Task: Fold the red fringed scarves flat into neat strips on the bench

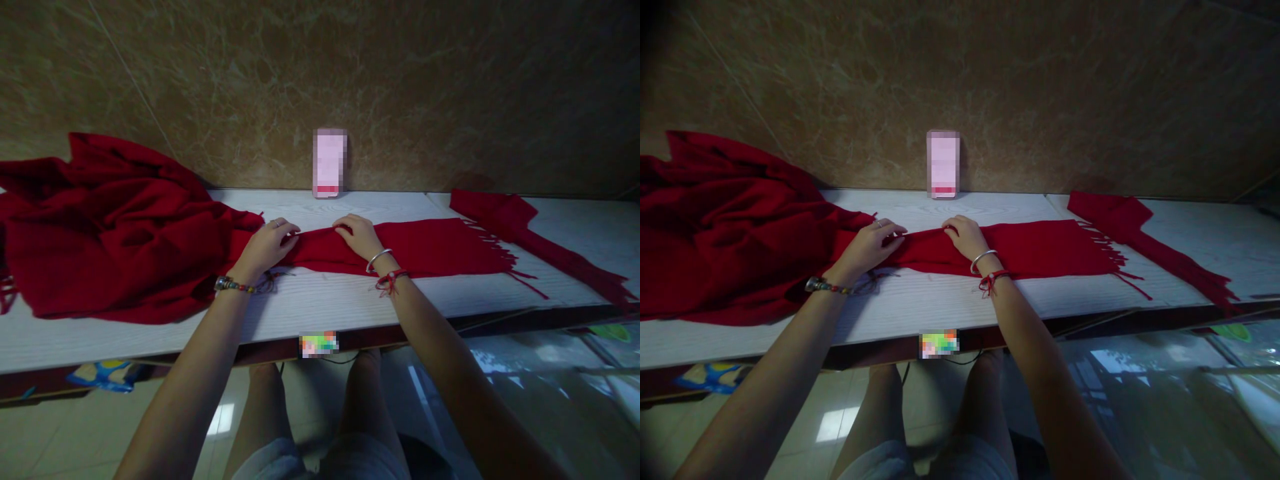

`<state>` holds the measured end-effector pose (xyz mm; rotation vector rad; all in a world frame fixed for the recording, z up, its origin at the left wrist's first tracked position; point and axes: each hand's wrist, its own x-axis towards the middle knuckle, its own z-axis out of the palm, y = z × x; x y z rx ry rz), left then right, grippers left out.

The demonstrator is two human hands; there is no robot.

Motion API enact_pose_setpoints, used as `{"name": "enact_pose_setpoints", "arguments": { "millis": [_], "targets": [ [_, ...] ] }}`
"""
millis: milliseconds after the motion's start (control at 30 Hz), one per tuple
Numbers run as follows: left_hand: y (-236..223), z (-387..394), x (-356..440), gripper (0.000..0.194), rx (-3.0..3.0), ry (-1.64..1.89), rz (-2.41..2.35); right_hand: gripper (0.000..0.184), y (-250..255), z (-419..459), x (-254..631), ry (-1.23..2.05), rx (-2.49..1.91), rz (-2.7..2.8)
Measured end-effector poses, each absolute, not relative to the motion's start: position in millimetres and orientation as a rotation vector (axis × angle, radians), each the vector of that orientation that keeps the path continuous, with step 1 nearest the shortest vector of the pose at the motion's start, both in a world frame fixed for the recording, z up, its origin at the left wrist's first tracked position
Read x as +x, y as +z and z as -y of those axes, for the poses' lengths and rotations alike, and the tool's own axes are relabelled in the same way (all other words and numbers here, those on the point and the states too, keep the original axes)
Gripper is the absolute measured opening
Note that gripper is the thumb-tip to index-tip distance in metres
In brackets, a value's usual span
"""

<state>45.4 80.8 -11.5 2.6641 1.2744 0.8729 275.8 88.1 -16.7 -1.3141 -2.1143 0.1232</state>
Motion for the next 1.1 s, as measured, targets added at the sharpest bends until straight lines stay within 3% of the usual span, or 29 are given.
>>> {"name": "enact_pose_setpoints", "arguments": {
  "millis": [200,533,667,967,1100],
  "targets": [
    [-3,-72,46,0.021,2.579,1.324,-1.332,0.014,-20,-92,277,0.067,-1.303,1.937],
    [0,-63,53,0.045,2.684,0.650,-1.096,0.018,-18,-85,276,0.088,-1.173,2.062],
    [-5,-67,52,0.034,2.741,0.455,-1.069,0.015,-15,-80,274,0.105,-1.077,2.156],
    [-10,-74,48,0.020,2.756,0.756,-1.159,0.013,-7,-61,277,0.116,-1.091,2.235],
    [-9,-71,51,0.018,2.730,0.892,-1.184,0.024,-13,-37,289,0.212,-1.068,2.310]
  ]
}}
